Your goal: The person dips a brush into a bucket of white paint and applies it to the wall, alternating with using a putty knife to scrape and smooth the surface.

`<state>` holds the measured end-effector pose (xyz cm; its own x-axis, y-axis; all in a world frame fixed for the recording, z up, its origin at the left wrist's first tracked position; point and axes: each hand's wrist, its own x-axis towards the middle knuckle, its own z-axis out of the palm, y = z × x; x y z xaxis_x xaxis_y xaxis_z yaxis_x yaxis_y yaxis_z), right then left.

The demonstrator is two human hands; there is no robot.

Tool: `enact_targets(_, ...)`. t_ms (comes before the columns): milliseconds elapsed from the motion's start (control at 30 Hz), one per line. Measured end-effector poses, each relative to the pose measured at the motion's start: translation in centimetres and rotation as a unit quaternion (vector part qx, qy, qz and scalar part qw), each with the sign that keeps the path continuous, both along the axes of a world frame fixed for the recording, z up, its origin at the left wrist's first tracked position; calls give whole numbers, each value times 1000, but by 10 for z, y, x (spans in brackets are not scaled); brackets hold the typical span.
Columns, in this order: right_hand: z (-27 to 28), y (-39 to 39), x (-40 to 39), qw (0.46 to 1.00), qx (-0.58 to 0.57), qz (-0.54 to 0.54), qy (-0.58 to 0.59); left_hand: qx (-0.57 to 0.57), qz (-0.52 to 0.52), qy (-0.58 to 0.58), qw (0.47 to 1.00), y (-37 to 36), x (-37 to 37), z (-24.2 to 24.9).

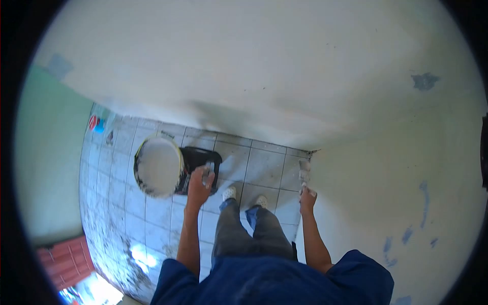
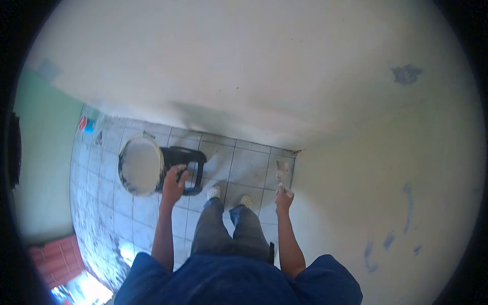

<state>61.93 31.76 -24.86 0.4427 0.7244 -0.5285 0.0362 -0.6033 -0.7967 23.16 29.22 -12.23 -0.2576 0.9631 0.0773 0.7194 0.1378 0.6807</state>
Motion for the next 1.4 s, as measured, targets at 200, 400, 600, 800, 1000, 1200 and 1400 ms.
enact_targets(200,116,43,-39,986,32,85,137,21,128,-147,981,-42,5,61)
enact_targets(400,189,61,-105,951,76,282,106,36,208,-122,970,-92,-29,88)
enact_targets(600,211,25,-176,927,34,334,164,90,284,-88,950,-138,-73,104)
enact_targets(800,197,-23,-266,900,-11,397,180,102,306,-134,937,-181,-137,72)
enact_targets(1000,199,-58,-357,901,-31,421,101,49,286,-187,938,-205,-217,60)
enact_targets(1200,188,-75,-398,887,-23,461,29,-16,339,-465,818,-219,-273,3)
enact_targets(1400,171,-59,-420,846,-21,530,-55,-38,398,-618,677,-232,-280,-118)
